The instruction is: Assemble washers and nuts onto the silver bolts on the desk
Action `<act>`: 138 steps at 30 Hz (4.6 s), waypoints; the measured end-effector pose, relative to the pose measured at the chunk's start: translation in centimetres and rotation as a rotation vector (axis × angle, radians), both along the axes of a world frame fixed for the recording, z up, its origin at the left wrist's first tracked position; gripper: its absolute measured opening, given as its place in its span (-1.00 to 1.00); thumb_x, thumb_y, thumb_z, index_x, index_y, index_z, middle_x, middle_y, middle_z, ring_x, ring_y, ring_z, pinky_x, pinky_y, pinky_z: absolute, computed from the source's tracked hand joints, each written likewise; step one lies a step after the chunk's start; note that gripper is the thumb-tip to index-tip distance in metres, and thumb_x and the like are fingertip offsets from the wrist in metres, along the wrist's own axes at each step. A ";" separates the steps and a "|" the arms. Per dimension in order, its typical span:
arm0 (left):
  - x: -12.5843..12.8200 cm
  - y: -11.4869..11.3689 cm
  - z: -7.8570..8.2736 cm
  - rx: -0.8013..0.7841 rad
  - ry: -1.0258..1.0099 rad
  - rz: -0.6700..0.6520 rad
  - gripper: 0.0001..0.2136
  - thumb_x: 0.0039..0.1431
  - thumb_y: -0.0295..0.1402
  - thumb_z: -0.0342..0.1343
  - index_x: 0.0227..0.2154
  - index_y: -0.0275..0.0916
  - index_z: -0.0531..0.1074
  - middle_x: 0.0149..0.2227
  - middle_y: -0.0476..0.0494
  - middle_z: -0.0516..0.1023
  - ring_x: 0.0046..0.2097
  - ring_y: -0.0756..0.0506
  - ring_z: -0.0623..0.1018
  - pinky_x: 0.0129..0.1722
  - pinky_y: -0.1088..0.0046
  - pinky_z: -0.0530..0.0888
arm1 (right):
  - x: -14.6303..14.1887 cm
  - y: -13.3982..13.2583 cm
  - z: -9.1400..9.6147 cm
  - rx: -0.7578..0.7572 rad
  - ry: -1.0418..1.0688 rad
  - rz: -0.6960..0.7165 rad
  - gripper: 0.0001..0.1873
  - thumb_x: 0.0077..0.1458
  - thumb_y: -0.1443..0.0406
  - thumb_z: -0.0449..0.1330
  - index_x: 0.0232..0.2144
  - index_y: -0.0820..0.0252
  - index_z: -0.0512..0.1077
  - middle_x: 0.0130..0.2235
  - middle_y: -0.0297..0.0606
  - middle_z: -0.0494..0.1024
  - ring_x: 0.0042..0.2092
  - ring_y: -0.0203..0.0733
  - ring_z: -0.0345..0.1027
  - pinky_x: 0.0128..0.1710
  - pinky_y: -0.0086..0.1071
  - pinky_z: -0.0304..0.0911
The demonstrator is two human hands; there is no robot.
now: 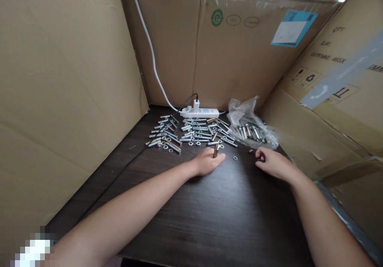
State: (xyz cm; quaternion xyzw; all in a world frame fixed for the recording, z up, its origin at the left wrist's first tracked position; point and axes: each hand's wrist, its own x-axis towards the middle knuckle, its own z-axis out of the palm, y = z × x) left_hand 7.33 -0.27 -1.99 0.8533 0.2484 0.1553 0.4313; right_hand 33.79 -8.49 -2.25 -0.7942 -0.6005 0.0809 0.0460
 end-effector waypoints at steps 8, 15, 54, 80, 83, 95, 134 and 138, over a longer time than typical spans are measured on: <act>0.0 0.0 0.2 0.010 0.005 -0.002 -0.59 0.20 -0.17 -0.25 -0.71 -0.24 0.05 -0.68 0.06 0.05 -0.56 0.05 0.12 -0.47 0.48 0.15 | 0.0 0.1 0.1 -0.021 0.005 -0.055 -0.81 -0.18 0.24 0.18 -0.41 0.11 0.32 -0.40 -0.32 0.47 -0.42 -0.21 0.34 -0.45 -0.41 0.11; 0.0 0.0 0.2 0.015 0.007 -0.011 -0.59 0.21 -0.16 -0.25 -0.70 -0.25 0.05 -0.68 0.06 0.06 -0.57 0.05 0.13 -0.48 0.48 0.14 | 0.1 -0.2 -0.1 0.008 0.079 -0.044 -0.77 -0.18 0.26 0.15 -0.36 0.12 0.31 -0.46 -0.37 0.39 -0.47 -0.27 0.28 -0.46 -0.45 0.10; 0.0 0.0 0.1 0.039 0.040 -0.002 -0.59 0.20 -0.17 -0.25 -0.70 -0.25 0.06 -0.67 0.06 0.06 -0.56 0.06 0.13 -0.49 0.50 0.14 | -4.3 -0.5 4.3 0.436 0.525 0.178 -0.89 0.00 0.25 0.11 -0.42 0.17 0.29 -0.51 -0.39 0.30 -0.48 -0.32 0.19 -0.50 -0.47 0.13; 0.2 -0.5 0.0 0.267 0.176 0.057 -0.60 0.21 -0.16 -0.15 -0.65 -0.26 0.32 -0.62 -0.06 0.35 -0.50 -0.02 0.37 -0.50 0.49 0.16 | -13.9 -1.7 3.6 0.770 0.470 0.428 -0.68 0.23 0.31 -0.01 -0.03 0.15 0.42 -0.14 -0.16 0.53 -0.15 -0.14 0.42 -0.13 -0.27 0.35; 0.2 -0.5 0.0 0.231 0.173 0.055 -0.59 0.19 -0.16 -0.14 -0.68 -0.26 0.29 -0.66 -0.02 0.27 -0.53 0.01 0.31 -0.52 0.50 0.13 | -13.7 -1.6 3.4 0.804 0.466 0.417 -0.71 0.21 0.32 0.03 -0.07 0.13 0.45 -0.16 -0.19 0.53 -0.16 -0.15 0.42 -0.14 -0.28 0.35; 0.0 -0.2 -0.4 0.237 0.091 0.005 -0.63 0.20 -0.17 -0.15 -0.60 -0.28 0.30 -0.59 -0.02 0.31 -0.48 0.01 0.33 -0.49 0.53 0.14 | -14.1 -1.1 3.2 0.708 0.592 0.404 -0.85 0.18 0.30 0.07 -0.26 0.18 0.43 -0.24 -0.20 0.51 -0.23 -0.19 0.39 -0.24 -0.35 0.30; 0.1 0.0 -0.9 0.264 0.150 0.013 -0.64 0.18 -0.16 -0.14 -0.64 -0.25 0.25 -0.65 0.00 0.22 -0.54 0.01 0.27 -0.54 0.50 0.09 | -11.9 -1.7 5.6 0.757 0.253 0.596 -0.83 0.13 0.29 0.14 -0.20 0.15 0.44 -0.27 -0.20 0.53 -0.25 -0.16 0.41 -0.26 -0.31 0.37; 0.1 -0.3 -0.4 0.344 0.159 -0.015 -0.68 0.20 -0.23 -0.14 -0.57 -0.24 0.36 -0.57 -0.06 0.40 -0.46 -0.03 0.39 -0.47 0.50 0.19 | -11.9 -1.7 5.0 0.782 0.295 0.572 -0.79 0.13 0.32 0.14 -0.15 0.16 0.44 -0.29 -0.20 0.52 -0.30 -0.19 0.40 -0.27 -0.31 0.36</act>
